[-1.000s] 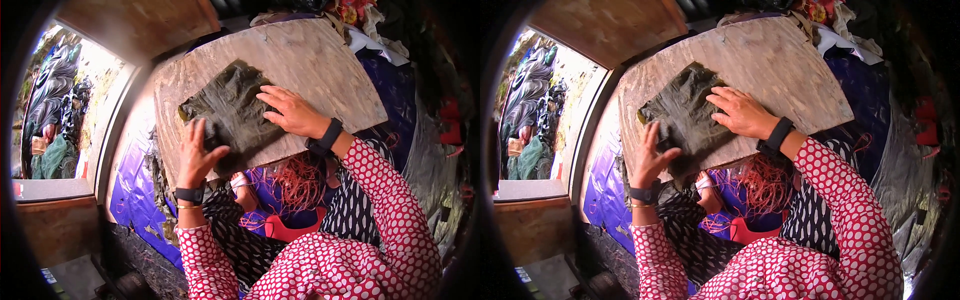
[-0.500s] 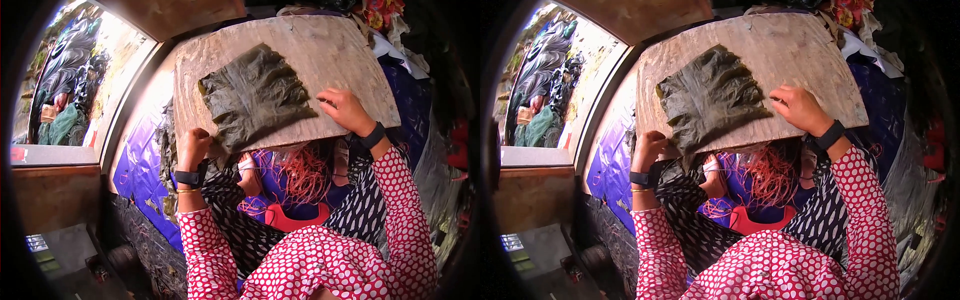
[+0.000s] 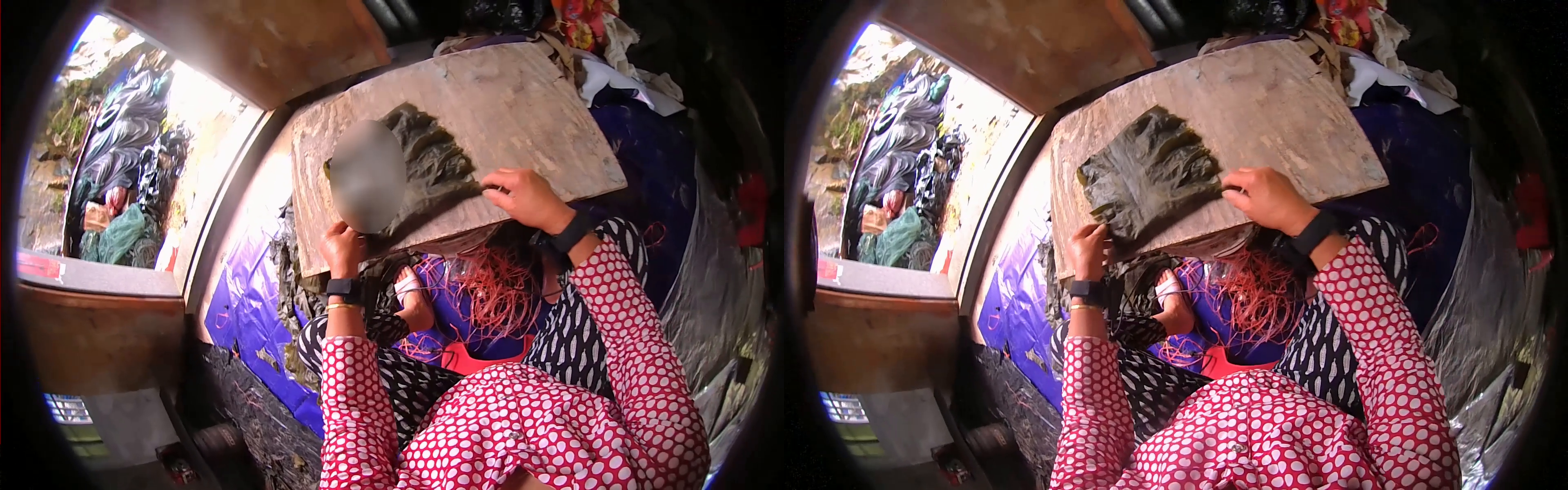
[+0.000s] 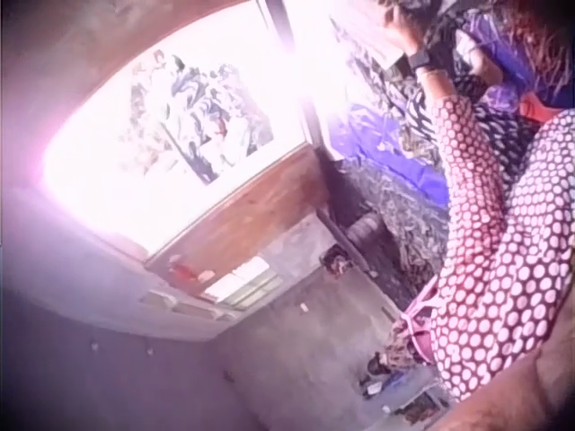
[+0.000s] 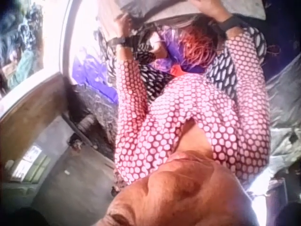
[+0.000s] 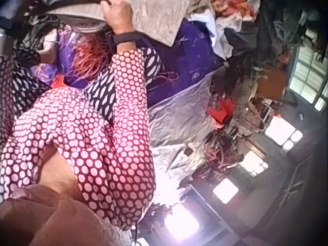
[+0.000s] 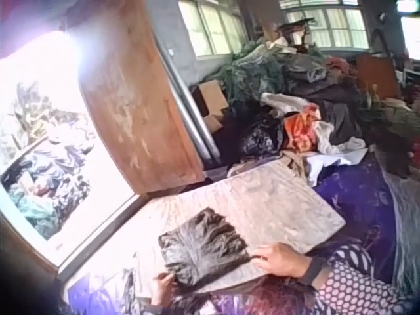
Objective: The recorder folds large green leaves around an object and secures them with pink plastic strips while sitting on the floor.
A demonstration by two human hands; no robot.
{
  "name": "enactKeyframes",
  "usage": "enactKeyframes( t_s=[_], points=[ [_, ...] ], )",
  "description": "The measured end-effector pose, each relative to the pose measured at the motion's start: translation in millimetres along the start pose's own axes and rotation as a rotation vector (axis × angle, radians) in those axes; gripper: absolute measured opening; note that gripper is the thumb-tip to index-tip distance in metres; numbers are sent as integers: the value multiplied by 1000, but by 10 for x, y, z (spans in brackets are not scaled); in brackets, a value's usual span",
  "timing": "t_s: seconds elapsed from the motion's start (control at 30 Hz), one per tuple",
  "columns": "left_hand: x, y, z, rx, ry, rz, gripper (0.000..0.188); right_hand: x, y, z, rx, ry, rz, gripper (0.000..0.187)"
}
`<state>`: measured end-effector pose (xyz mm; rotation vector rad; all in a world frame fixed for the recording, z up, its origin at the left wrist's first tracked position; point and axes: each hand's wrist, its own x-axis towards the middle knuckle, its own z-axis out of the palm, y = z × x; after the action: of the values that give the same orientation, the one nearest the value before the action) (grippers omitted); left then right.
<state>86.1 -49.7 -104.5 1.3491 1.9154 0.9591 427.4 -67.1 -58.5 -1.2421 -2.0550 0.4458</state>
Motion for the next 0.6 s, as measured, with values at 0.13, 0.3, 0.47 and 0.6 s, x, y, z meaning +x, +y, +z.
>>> enactKeyframes(
  t_s=[0.13,0.3,0.47,0.6],
  points=[
    [-32,-81,-82,-517,-199,-304,10,-13,157,184,-40,-24,48,17],
    [51,-205,-96,-508,-323,-394,13,57,159,262,-92,-40,154,20],
    [-76,114,-222,-151,-239,-275,29,81,157,367,-181,-36,156,18],
    [-11,612,-174,562,150,232,33,60,185,364,-237,-34,181,18]
  ],
)
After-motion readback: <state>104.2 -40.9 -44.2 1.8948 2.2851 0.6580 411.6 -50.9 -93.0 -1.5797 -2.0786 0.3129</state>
